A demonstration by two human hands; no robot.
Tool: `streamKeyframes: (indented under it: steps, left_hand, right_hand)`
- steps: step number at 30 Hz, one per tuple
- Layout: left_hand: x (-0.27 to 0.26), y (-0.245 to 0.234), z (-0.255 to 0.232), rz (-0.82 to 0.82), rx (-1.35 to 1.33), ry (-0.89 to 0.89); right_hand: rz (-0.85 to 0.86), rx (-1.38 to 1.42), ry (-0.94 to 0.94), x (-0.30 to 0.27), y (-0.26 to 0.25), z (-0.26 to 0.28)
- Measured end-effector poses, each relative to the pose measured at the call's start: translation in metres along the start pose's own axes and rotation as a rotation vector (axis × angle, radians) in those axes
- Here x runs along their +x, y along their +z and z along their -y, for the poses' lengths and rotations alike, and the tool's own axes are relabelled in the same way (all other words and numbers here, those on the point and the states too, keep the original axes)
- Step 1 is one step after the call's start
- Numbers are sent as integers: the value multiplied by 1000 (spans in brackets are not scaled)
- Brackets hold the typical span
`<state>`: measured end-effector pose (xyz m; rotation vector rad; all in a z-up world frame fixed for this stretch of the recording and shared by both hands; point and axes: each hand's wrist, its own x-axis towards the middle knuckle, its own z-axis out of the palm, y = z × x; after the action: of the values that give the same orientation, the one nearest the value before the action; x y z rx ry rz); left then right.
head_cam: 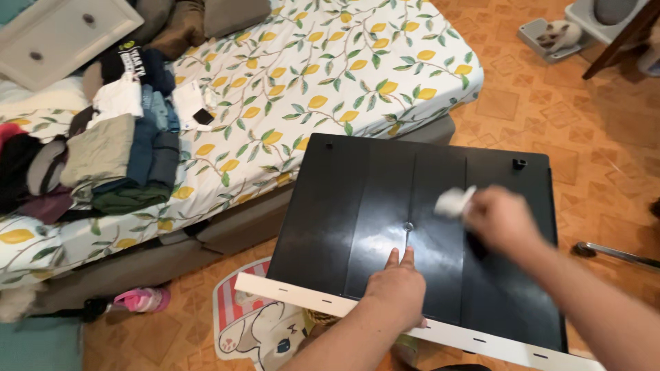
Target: The person wipes the white front panel of a drawer with a white cloth, then flips the drawer over and wipes the black underside. The drawer is handled one at a time and cleaned on both sides.
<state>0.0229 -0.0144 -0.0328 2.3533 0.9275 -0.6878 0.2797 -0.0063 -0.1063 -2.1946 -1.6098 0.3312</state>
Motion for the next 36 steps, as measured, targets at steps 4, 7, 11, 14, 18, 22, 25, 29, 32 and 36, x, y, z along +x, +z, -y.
streamKeyframes:
  steps: [4, 7, 11, 14, 18, 22, 25, 29, 32, 36]
  left_hand:
    - [3, -5, -11, 53, -5, -109]
    - [2, -12, -18, 46, -16, -139]
    - [-15, -29, -35, 151, -36, -151]
    - [-24, -36, -40, 183, -9, -140]
    - [-30, -28, -33, 102, -16, -114]
    - [-25, -21, -33, 90, -35, -125]
    - [-23, -17, -34, 84, -38, -137]
    - [-22, -13, -30, 70, -67, -138]
    - [-22, -10, -29, 51, -70, -150]
    - [-25, -5, -30, 8, -88, -166]
  right_hand:
    - [81, 25, 139, 13, -14, 13]
    - [316, -50, 187, -63, -14, 28]
    - [398, -84, 105, -112, -15, 37]
    - [100, -33, 177, -100, -16, 34]
    - [172, -9, 310, -109, -27, 49]
    - [232, -21, 195, -149, -21, 41]
    - [254, -183, 405, -151, -41, 4]
    - [195, -233, 376, -159, -41, -3]
    - [209, -146, 320, -152, -4, 37]
    - [85, 39, 206, -159, 6, 37]
